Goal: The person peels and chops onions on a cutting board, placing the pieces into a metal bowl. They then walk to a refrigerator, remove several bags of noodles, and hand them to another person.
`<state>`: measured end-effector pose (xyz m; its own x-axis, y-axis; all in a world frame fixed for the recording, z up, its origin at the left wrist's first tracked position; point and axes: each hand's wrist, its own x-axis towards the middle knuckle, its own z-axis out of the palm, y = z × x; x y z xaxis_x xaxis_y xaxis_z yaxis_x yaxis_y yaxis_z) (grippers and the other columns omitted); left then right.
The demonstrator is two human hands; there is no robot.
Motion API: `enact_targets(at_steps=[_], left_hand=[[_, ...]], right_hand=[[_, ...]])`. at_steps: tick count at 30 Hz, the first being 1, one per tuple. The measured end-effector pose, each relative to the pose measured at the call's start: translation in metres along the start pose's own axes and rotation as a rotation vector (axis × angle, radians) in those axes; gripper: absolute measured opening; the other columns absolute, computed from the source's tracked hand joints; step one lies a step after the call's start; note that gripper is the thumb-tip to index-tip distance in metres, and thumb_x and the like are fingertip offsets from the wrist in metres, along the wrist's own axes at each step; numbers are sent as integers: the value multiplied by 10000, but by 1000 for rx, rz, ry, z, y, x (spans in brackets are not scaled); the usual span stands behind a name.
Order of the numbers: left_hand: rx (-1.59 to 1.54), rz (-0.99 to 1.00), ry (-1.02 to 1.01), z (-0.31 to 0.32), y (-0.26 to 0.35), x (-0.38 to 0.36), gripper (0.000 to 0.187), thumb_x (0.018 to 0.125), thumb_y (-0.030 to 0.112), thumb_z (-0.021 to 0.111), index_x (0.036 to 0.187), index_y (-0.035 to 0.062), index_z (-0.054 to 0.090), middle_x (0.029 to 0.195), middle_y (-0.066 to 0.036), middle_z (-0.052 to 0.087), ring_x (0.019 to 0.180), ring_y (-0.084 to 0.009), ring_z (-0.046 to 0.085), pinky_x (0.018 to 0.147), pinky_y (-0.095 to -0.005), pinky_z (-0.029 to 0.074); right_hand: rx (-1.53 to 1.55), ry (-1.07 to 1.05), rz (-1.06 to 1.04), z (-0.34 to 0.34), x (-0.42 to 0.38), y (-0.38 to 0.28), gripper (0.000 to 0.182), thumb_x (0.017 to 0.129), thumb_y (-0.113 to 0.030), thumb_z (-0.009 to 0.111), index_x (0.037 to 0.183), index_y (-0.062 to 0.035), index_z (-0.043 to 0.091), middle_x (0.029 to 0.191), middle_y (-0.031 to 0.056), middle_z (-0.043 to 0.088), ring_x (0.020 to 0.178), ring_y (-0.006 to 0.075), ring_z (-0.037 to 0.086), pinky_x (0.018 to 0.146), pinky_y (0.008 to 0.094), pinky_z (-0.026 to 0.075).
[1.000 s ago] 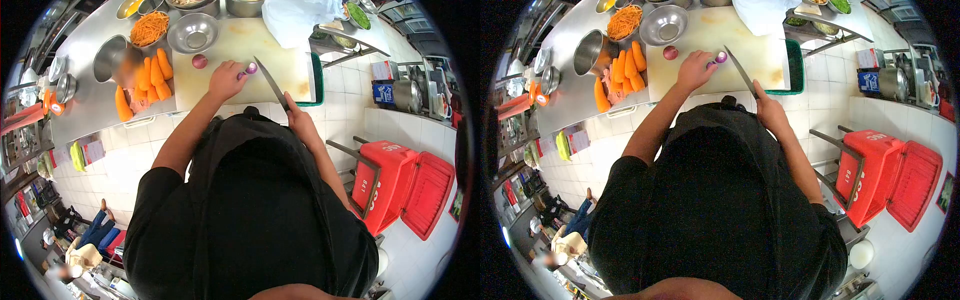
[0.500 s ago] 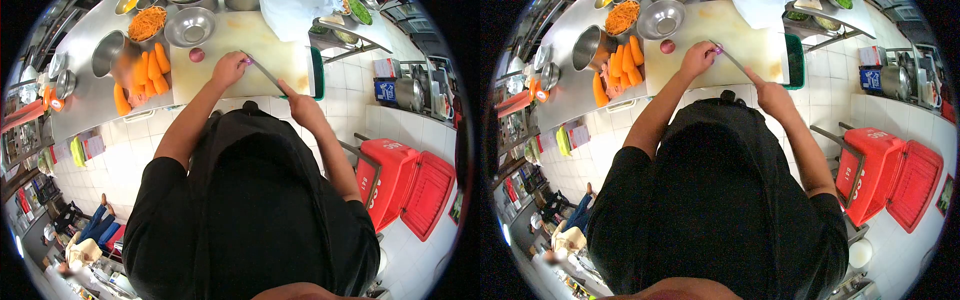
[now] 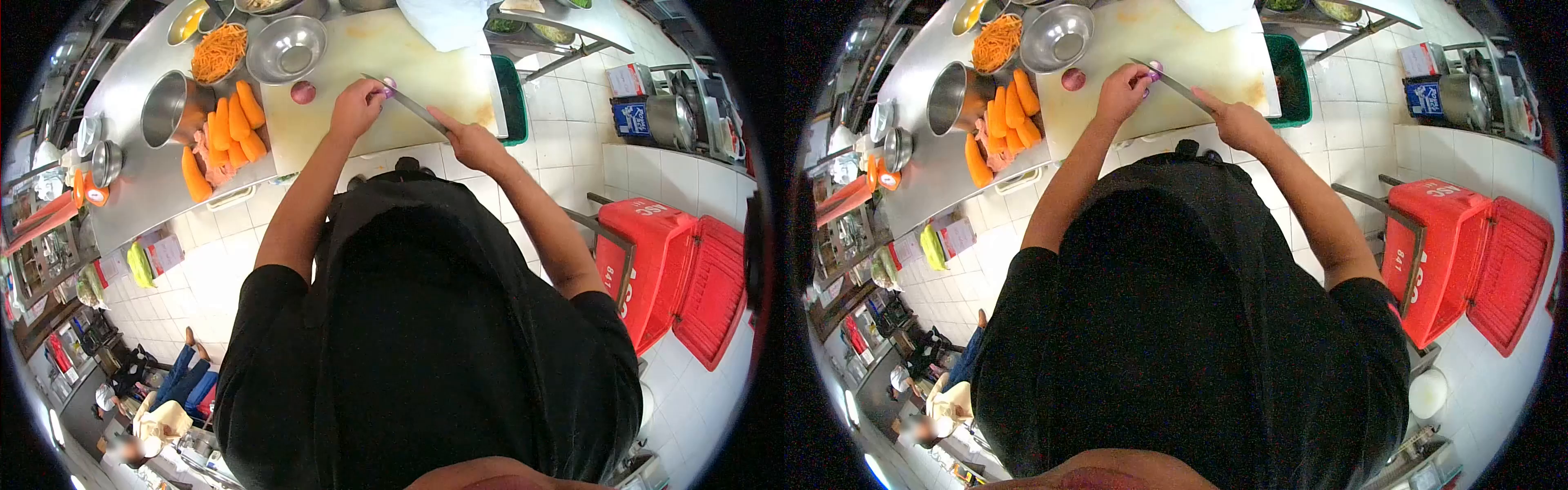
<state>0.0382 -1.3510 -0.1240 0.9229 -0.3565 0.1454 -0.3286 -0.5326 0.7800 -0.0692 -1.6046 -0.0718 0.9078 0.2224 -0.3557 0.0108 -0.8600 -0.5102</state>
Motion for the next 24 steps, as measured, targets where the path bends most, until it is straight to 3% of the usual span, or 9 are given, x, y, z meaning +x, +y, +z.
enact_targets(at_steps=[3, 6, 12, 18, 24], left_hand=[[-324, -287, -24, -2, 1, -2, 148, 847, 66, 672, 989, 26, 681, 891, -111, 710, 780, -223, 694, 711, -338, 546], [-161, -222, 83, -6, -3, -3, 184, 856, 101, 692, 1003, -10, 685, 820, -120, 718, 766, -159, 689, 712, -315, 550], [-76, -158, 165, 5, -17, 2, 194, 825, 90, 708, 1003, 23, 675, 936, -130, 705, 811, -230, 704, 735, -342, 558], [-43, -112, 143, 7, -24, 12, 180, 811, 96, 700, 982, 43, 682, 951, -142, 688, 837, -265, 703, 742, -365, 559], [185, -159, 9, 5, -14, 49, 194, 850, 192, 654, 988, 64, 699, 944, -157, 677, 863, -307, 671, 791, -419, 533]], right_hand=[[201, 140, -120, 21, 0, 19, 576, 993, -174, 483, 1522, -343, 333, 997, 296, 668, 868, 487, 650, 806, 534, 512], [241, 216, -144, 26, -5, 22, 591, 989, -159, 482, 1533, -317, 313, 962, 308, 664, 863, 488, 649, 801, 533, 512], [127, 95, 41, 14, -19, -3, 634, 976, -147, 486, 1552, -296, 268, 861, 301, 660, 797, 480, 644, 759, 554, 502], [184, 80, 44, 13, -28, -12, 643, 960, -104, 491, 1551, -246, 282, 938, 340, 646, 885, 516, 621, 815, 554, 482], [177, 163, 12, 19, -25, 3, 635, 959, -121, 490, 1548, -237, 284, 896, 334, 653, 865, 501, 637, 807, 556, 497]])
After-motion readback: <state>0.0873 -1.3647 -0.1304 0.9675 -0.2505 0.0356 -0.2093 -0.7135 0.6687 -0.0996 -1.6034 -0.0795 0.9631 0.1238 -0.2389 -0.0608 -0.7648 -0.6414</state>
